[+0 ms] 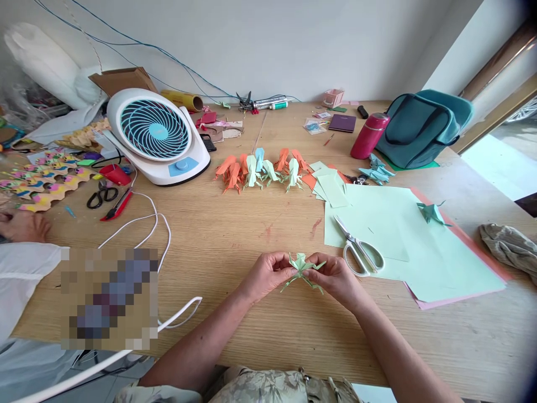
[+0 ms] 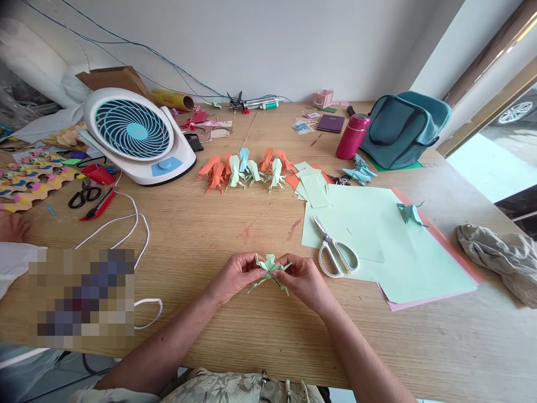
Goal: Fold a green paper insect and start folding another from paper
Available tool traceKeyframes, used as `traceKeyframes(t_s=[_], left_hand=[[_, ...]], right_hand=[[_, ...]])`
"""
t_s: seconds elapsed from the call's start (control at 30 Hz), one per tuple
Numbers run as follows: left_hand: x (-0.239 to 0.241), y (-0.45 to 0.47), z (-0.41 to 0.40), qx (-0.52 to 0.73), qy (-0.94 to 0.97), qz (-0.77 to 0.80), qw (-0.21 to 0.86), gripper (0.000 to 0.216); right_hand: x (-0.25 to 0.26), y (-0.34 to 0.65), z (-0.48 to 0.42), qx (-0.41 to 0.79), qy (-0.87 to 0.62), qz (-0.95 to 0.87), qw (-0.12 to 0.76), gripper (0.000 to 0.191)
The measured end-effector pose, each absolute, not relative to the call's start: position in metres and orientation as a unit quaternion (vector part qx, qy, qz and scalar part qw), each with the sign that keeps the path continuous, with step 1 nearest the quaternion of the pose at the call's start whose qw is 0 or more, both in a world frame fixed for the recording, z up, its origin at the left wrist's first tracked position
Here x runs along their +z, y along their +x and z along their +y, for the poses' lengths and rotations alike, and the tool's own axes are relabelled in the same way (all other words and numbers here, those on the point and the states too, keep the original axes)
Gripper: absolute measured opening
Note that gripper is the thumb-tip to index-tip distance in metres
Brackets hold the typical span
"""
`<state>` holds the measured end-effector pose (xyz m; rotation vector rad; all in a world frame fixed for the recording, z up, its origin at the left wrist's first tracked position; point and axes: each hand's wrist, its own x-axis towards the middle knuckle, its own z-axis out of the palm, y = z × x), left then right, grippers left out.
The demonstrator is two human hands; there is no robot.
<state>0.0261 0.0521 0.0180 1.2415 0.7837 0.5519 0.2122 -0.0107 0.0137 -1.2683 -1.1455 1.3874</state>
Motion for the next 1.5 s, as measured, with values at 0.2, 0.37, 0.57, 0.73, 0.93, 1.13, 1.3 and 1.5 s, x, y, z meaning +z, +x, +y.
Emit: traceKeyframes(t_s=[0.2, 0.37, 0.57, 0.73, 0.93, 1.13, 1.3, 1.5], left_hand=[[0.016, 0.026, 0.050, 0.253, 0.552, 0.357, 0.710, 0.033], [0.015, 0.026, 0.052, 0.250, 0.539, 0.359, 0.720, 0.035], [0.014, 0.013, 0.096, 0.307, 0.548, 0.448, 0.636, 0.044], [0.016, 0.006, 0.158, 0.335, 0.577, 0.518, 0.535, 0.034], [0.006, 0.015, 0.208, 0.245, 0.619, 0.598, 0.447, 0.032], [-0.002, 0.019, 0.246, 0.159, 0.650, 0.636, 0.384, 0.036], [-0.003, 0.016, 0.263, 0.129, 0.664, 0.646, 0.353, 0.035], [0.001, 0.005, 0.250, 0.159, 0.680, 0.638, 0.325, 0.034]], right_hand=[[0.012, 0.211, -0.010, 0.569, -0.503, -0.460, 0.461, 0.042], [0.009, 0.211, -0.009, 0.559, -0.503, -0.469, 0.464, 0.037], [0.010, 0.219, -0.008, 0.375, -0.609, -0.544, 0.439, 0.031], [0.012, 0.215, -0.010, 0.288, -0.591, -0.626, 0.419, 0.024], [0.010, 0.206, -0.015, 0.287, -0.554, -0.688, 0.371, 0.024], [0.008, 0.207, -0.015, 0.275, -0.557, -0.705, 0.342, 0.024], [0.008, 0.206, -0.014, 0.269, -0.559, -0.715, 0.323, 0.023], [0.005, 0.212, -0.011, 0.251, -0.555, -0.715, 0.343, 0.024]])
